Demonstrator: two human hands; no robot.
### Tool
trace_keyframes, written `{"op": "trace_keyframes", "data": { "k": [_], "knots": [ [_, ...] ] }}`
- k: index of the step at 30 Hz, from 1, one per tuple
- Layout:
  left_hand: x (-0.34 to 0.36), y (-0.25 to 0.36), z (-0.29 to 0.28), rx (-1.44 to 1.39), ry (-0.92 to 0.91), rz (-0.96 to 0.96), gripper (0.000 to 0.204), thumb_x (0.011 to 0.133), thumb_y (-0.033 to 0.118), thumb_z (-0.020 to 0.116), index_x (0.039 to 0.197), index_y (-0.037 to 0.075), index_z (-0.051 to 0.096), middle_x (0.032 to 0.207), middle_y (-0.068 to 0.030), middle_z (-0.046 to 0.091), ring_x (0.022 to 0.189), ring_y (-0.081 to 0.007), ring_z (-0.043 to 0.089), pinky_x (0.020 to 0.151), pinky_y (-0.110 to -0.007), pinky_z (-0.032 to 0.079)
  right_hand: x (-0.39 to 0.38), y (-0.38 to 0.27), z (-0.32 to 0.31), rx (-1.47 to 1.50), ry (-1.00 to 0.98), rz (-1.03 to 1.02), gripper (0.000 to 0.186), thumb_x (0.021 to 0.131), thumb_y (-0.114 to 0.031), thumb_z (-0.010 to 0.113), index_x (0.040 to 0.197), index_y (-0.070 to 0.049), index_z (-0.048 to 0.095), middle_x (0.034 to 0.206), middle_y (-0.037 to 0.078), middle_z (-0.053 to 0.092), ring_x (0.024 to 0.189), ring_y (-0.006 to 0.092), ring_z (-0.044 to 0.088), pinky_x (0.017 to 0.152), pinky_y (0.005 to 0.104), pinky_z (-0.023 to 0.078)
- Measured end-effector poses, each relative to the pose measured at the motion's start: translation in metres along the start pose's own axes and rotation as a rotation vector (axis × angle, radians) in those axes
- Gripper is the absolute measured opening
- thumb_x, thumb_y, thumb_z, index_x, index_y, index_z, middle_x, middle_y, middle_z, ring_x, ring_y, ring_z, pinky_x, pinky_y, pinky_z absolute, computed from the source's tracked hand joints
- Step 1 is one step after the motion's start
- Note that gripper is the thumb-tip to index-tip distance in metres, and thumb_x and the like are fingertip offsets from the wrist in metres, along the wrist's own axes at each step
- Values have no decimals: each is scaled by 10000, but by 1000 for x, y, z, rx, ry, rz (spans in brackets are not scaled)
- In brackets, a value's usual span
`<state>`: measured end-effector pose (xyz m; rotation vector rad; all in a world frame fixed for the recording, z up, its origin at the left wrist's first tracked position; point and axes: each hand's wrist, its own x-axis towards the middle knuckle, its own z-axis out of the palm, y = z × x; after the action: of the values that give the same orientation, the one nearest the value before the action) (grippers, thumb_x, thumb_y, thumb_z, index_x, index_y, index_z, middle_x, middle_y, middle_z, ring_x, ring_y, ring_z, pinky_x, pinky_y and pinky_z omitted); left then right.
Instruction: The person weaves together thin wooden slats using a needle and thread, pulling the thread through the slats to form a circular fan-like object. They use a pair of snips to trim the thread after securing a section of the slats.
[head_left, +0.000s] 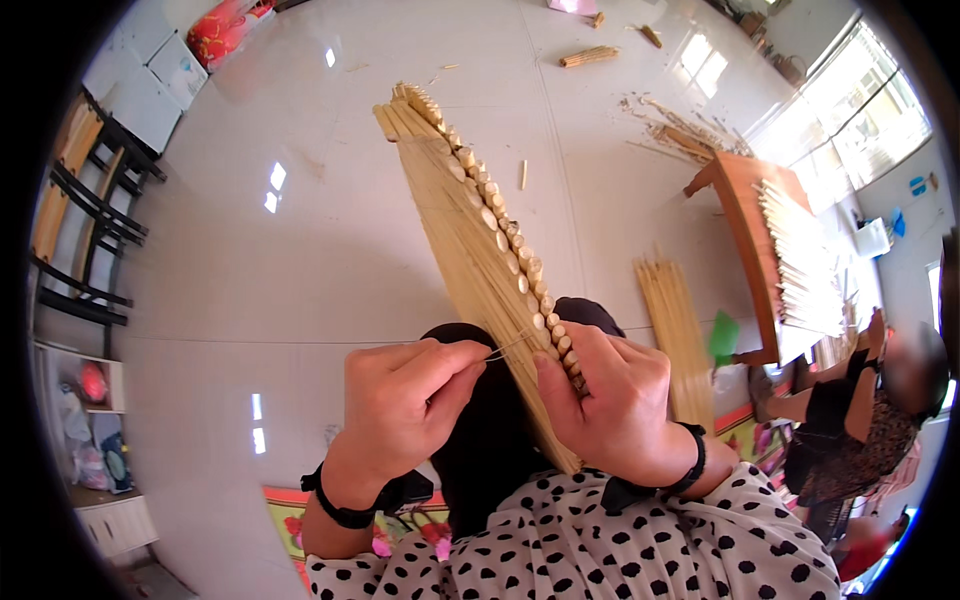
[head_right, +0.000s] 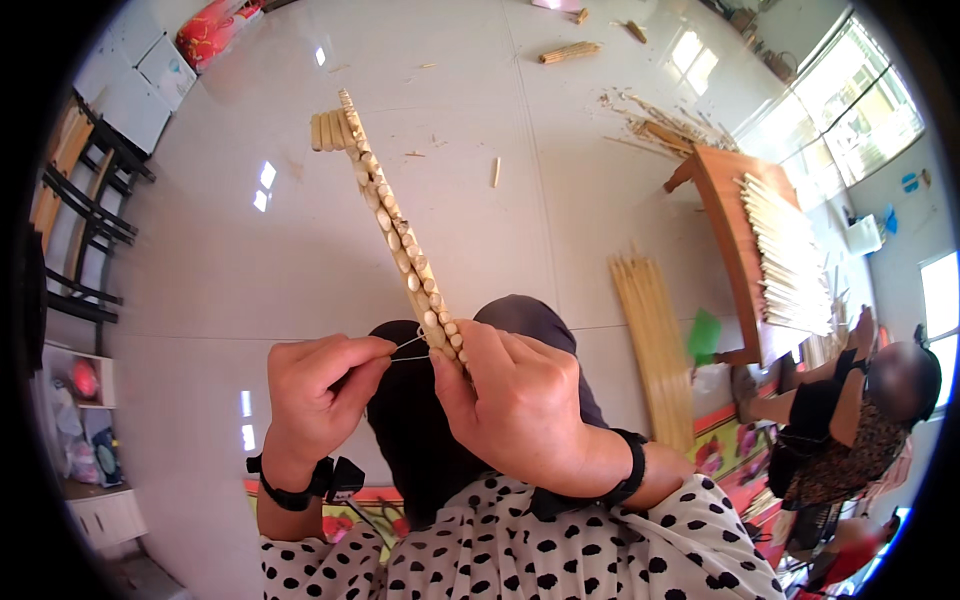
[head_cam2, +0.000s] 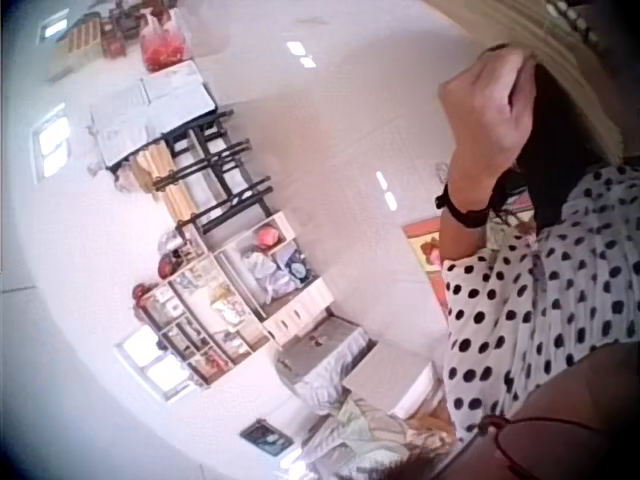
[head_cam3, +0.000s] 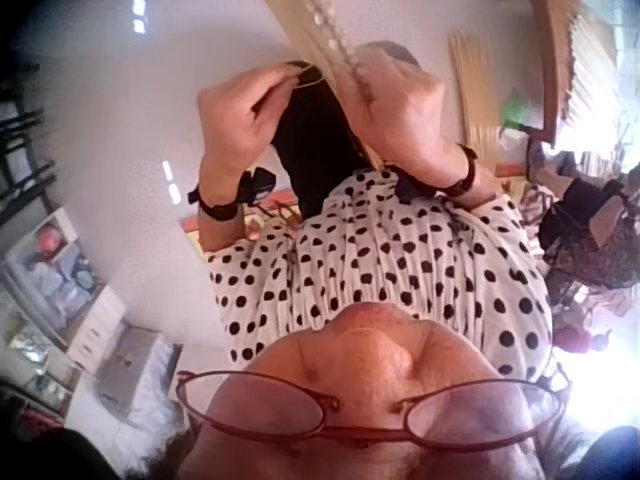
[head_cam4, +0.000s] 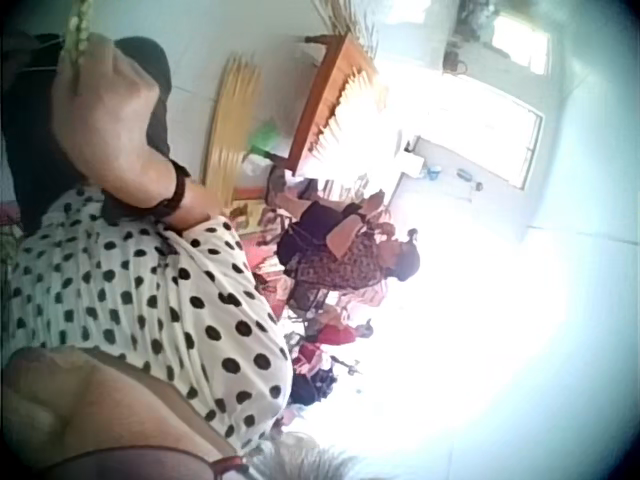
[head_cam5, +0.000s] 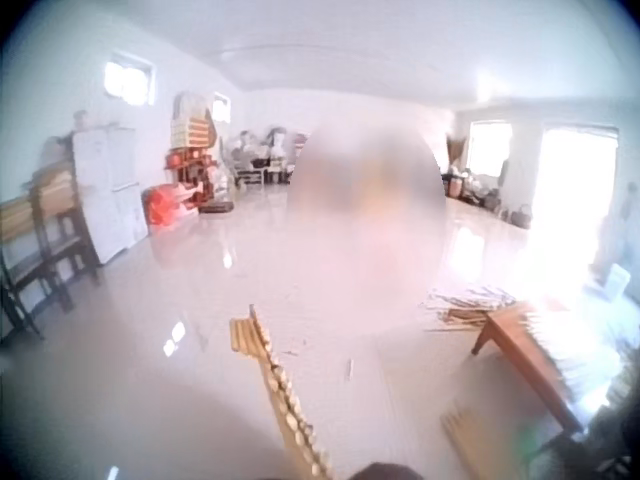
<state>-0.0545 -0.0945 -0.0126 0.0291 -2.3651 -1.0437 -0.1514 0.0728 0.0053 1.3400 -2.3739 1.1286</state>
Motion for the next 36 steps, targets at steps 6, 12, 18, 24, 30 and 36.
{"op": "trace_keyframes", "data": {
  "k": [6, 12, 18, 24, 30, 36],
  "knots": [
    [1, -1, -12, -93, -78, -114, 183, 747, -59, 716, 907, 32, 704, 605, -60, 602, 463, -142, 538, 445, -253, 388, -5, 3, 8, 57, 6, -14, 221, 790, -99, 716, 915, 25, 582, 601, 68, 523, 506, 243, 560, 450, 327, 442],
    [-4, -11, -23, -147, -146, -231, 179, 734, -81, 715, 881, 22, 713, 580, -54, 586, 471, -101, 530, 439, -237, 369, -6, 10, 2, 272, -65, -59, 430, 750, -188, 748, 1040, 82, 581, 702, 108, 557, 565, 252, 588, 471, 329, 464],
    [1, -14, -28, -120, -168, -173, 180, 689, -86, 716, 840, 11, 712, 545, -48, 542, 442, -120, 493, 426, -251, 341, -19, 22, 4, 385, -90, -118, 607, 747, -231, 749, 1179, 141, 542, 962, 193, 599, 683, 237, 603, 533, 316, 510],
    [2, -8, -34, -60, -178, -172, 143, 680, -53, 715, 813, -3, 703, 517, -52, 513, 423, -152, 471, 415, -269, 324, -22, 26, 8, 450, -109, -113, 595, 768, -224, 720, 1202, 138, 534, 1010, 224, 593, 707, 252, 605, 553, 312, 523],
    [5, 0, -30, 7, -160, -154, 120, 694, -55, 709, 804, -9, 697, 523, -59, 526, 421, -152, 474, 411, -264, 320, -23, 31, 8, 529, -167, -63, 636, 752, -219, 729, 1245, 121, 516, 1026, 187, 539, 728, 254, 598, 560, 305, 519],
    [2, 9, -32, 59, -152, -178, 143, 708, -63, 702, 835, 3, 703, 532, -51, 540, 423, -135, 480, 409, -255, 320, -20, 30, 6, 533, -191, -81, 675, 727, -176, 737, 1273, 137, 489, 986, 169, 520, 721, 260, 596, 570, 305, 522]
  ]
}}
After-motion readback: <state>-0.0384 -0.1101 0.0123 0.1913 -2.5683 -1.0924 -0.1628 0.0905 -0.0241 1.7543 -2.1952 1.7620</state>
